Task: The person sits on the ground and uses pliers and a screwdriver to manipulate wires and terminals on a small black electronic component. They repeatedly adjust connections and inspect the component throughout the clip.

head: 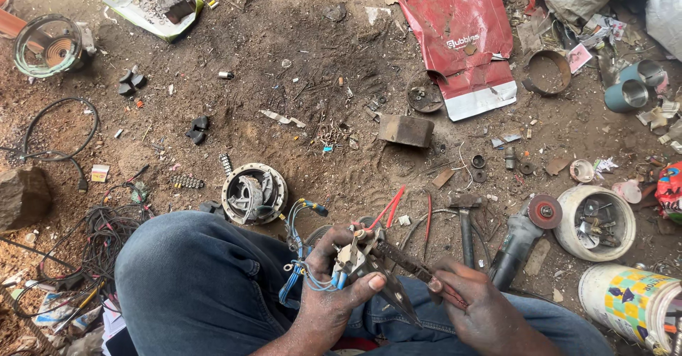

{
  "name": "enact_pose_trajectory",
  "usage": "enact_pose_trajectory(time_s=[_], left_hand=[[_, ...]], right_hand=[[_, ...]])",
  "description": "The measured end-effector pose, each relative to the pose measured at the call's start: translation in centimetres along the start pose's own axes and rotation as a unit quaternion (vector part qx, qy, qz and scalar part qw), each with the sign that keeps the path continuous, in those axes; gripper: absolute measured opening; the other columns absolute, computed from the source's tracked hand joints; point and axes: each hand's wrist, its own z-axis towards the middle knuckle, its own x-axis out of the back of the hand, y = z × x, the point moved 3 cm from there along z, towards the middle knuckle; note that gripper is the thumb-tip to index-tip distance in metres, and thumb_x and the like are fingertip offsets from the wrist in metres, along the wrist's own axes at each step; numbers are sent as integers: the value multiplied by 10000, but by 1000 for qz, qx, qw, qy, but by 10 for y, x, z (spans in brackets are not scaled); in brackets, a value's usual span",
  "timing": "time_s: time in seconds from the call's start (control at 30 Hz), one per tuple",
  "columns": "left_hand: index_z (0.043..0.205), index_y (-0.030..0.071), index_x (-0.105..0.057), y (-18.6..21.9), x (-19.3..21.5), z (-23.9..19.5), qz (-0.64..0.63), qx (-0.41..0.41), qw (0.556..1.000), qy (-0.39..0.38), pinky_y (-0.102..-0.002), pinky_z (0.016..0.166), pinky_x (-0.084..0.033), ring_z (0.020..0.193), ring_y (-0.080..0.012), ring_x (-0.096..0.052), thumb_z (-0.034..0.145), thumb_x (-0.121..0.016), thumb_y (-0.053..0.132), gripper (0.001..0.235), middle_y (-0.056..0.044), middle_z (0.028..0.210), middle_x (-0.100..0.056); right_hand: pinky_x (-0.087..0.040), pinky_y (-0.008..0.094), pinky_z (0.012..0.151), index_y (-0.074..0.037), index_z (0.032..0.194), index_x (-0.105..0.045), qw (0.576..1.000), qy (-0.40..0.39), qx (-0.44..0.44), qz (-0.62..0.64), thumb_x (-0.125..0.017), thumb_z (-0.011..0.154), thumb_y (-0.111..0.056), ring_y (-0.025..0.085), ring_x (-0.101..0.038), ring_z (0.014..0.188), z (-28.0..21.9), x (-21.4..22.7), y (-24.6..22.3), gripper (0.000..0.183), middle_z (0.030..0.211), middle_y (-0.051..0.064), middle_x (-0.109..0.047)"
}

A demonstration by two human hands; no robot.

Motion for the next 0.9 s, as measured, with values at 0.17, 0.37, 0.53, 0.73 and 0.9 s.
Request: enact_pose_trajectory(time_s=[0.17, 0.37, 0.53, 0.73, 0.9], left_hand=[[1249, 105, -498, 12, -4, -2, 56, -3, 998, -31, -329, 946, -535, 1077, -141, -612, 790, -810, 137, 557, -62, 1160, -599], [1251, 65, -490, 19, -5, -5, 201, -90, 974, -59, -358, 936, -495, 1058, -163, -570, 865, -798, 189, 509, -75, 1108, -567], [1201, 84, -495, 8, -7, -7, 170, -71, 982, -34, -366, 881, -508, 1005, -152, -560, 848, -782, 186, 467, -60, 1070, -545], [1187, 77, -489, 5, -12, -12, 85, -58, 995, -19, -344, 875, -469, 998, -134, -513, 848, -796, 161, 466, -61, 1066, -515], [1150, 85, -502, 8, -7, -10, 104, -8, 994, -16, -348, 823, -507, 925, -133, -565, 807, -781, 179, 452, -58, 966, -591]], right_hand=[[-587, 359, 732, 15, 973, -697, 974, 120, 111, -159, -719, 772, 4, 250, -733, 911, -1, 6, -19, 202, 1054, 142, -669], [-600, 396, 752, 0, 897, -700, 958, 131, 118, -228, -784, 715, -38, 283, -735, 931, 0, 7, -20, 204, 1069, 152, -649], [-571, 428, 782, -16, 920, -700, 928, 148, 158, -304, -791, 612, -19, 276, -690, 975, -3, 8, -18, 321, 1105, 137, -631], [-480, 558, 860, -80, 1003, -734, 861, 245, 182, -407, -794, 505, -48, 366, -574, 1049, -8, 13, -27, 502, 1103, 172, -571], [-507, 479, 844, -104, 933, -724, 903, 200, 198, -324, -808, 602, -86, 326, -625, 1018, -1, 14, -26, 342, 1063, 116, -622]])
